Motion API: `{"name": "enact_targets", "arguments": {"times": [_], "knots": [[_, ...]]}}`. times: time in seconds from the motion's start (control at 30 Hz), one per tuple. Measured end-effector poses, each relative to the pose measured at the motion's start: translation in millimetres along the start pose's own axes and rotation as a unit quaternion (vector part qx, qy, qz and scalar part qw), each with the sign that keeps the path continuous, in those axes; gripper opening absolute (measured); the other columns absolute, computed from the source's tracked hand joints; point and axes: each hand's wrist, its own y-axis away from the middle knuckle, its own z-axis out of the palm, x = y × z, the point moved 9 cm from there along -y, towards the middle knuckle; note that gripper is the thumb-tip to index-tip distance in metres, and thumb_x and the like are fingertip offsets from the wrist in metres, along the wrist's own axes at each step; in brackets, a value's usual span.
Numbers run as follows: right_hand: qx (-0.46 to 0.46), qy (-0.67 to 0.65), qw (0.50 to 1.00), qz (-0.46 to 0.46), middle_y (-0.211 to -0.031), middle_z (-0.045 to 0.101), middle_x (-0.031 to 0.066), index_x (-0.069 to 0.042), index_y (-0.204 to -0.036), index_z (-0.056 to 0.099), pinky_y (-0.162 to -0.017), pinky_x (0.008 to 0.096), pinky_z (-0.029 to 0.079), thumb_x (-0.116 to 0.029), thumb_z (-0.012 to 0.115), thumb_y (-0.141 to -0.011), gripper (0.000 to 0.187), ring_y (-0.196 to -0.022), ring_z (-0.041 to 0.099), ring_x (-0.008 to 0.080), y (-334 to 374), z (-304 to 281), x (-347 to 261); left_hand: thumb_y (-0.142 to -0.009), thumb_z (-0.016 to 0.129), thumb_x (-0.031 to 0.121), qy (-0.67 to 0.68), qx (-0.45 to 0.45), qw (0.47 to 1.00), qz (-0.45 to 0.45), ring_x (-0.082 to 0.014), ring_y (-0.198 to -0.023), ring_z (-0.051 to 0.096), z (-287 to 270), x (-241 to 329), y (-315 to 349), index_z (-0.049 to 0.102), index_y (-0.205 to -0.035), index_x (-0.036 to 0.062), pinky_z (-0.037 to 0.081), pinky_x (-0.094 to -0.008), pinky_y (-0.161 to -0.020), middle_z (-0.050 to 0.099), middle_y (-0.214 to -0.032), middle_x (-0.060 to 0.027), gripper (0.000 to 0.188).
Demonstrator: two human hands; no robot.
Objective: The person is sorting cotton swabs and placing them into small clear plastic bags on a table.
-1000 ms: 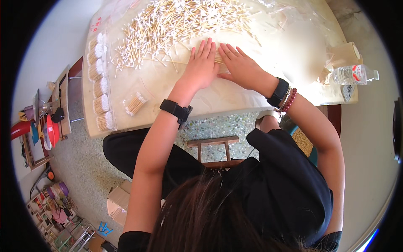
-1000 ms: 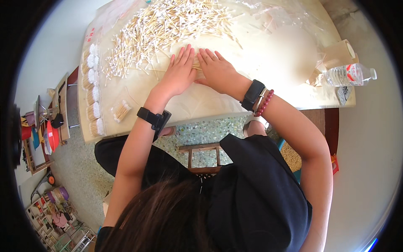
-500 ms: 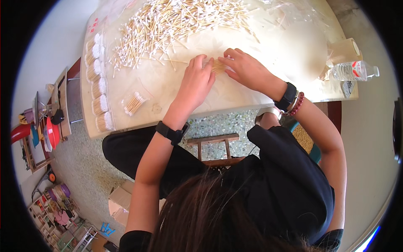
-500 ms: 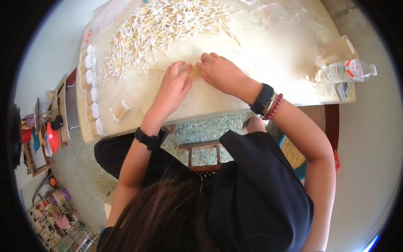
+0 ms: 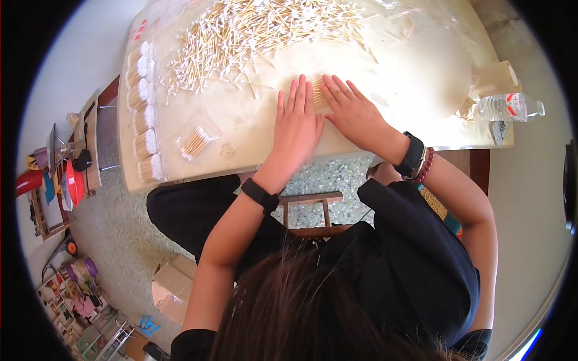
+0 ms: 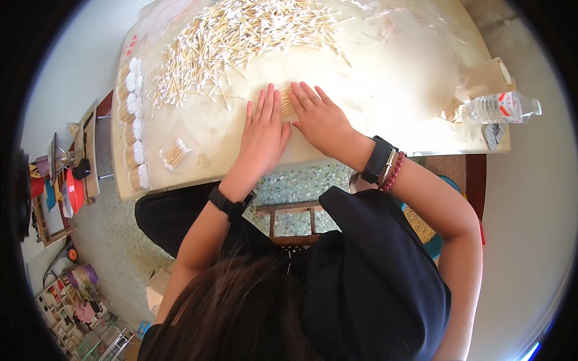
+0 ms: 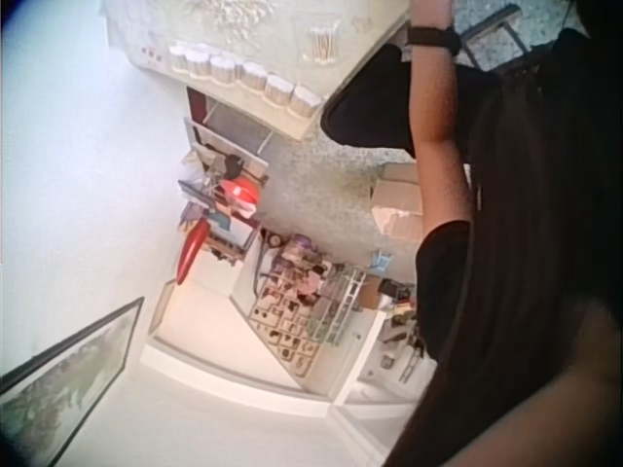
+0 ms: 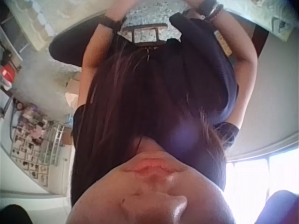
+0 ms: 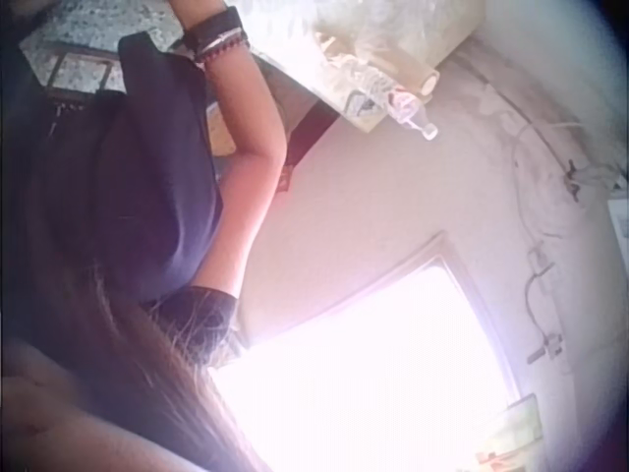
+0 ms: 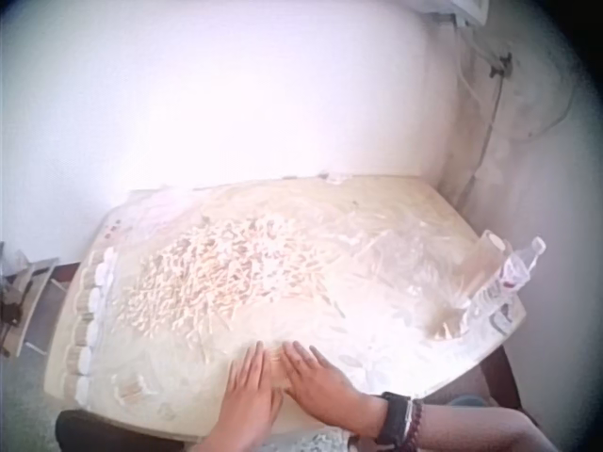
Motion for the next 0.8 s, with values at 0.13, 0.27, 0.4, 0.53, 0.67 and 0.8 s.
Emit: {"name": "enact_targets", "arguments": {"times": [0.13, 0.27, 0.4, 0.53, 0.67, 0.8], "knots": [[-0.009, 0.017, 1.000, 0.001, -0.144, 0.034, 0.0165, 0.003, -0.136, 0.038, -0.111, 0.0415, 0.024, -0.035, 0.046, -0.093, 0.058, -0.136, 0.030, 0.0267, -10.5, 2.1, 7.8, -0.090, 0.049, 0.023, -0.027, 0.003, 1.000, -0.015, -0.0315, -0.140, 0.018, 2.6, -8.3, -13.2, 0.024, -0.140, -0.0072, 0.013, -0.0492, -0.112, 0.022, -0.148, -0.0223, 0.064], [-0.001, 0.067, 0.998, -0.004, -0.146, 0.033, 0.0141, 0.001, -0.137, 0.036, -0.111, 0.0436, 0.024, -0.037, 0.046, -0.093, 0.060, -0.136, 0.029, 0.0261, -18.0, 5.4, 13.2, -0.091, 0.047, 0.026, -0.029, -0.005, 0.999, -0.029, -0.0321, -0.140, 0.017, 6.1, -11.2, -21.8, 0.023, -0.140, -0.0078, 0.013, -0.0497, -0.112, 0.020, -0.149, -0.0228, 0.065], [-0.002, 0.085, 0.996, -0.011, -0.147, 0.031, 0.0141, 0.001, -0.139, 0.034, -0.111, 0.0452, 0.022, -0.039, 0.046, -0.092, 0.063, -0.137, 0.027, 0.0264, -27.2, 5.4, 22.3, -0.092, 0.044, 0.028, -0.033, -0.007, 0.998, -0.045, -0.0339, -0.140, 0.015, 9.1, -15.7, -31.3, 0.021, -0.141, -0.0091, 0.013, -0.0498, -0.112, 0.019, -0.149, -0.0242, 0.065], [-0.013, 0.075, 0.997, -0.014, -0.149, 0.027, 0.0141, 0.001, -0.141, 0.028, -0.111, 0.0469, 0.020, -0.043, 0.046, -0.091, 0.069, -0.139, 0.024, 0.0273, -36.8, 9.3, 31.0, -0.093, 0.042, 0.027, -0.041, -0.004, 0.998, -0.052, -0.0350, -0.141, 0.014, 10.5, -19.6, -40.7, 0.019, -0.141, -0.0095, 0.013, -0.0500, -0.112, 0.016, -0.149, -0.0250, 0.065], [-0.021, 0.037, 0.999, -0.018, -0.149, 0.025, 0.0144, 0.002, -0.142, 0.025, -0.112, 0.0482, 0.017, -0.052, 0.047, -0.088, 0.079, -0.139, 0.021, 0.0282, -46.4, 12.5, 37.5, -0.092, 0.040, 0.025, -0.044, -0.021, 0.997, -0.064, -0.0355, -0.141, 0.012, 13.4, -29.0, -50.1, 0.017, -0.141, -0.0095, 0.012, -0.0497, -0.113, 0.014, -0.150, -0.0252, 0.065], [-0.033, 0.035, 0.999, -0.022, -0.149, 0.025, 0.0158, 0.003, -0.142, 0.024, -0.112, 0.0486, 0.016, -0.059, 0.047, -0.085, 0.087, -0.140, 0.019, 0.0292, -52.7, 14.0, 41.6, -0.092, 0.036, 0.025, -0.001, -0.038, 0.997, -0.069, -0.0352, -0.142, 0.008, 15.9, -35.4, -57.4, 0.013, -0.142, -0.0094, 0.008, -0.0492, -0.113, 0.009, -0.151, -0.0247, 0.066]]}}
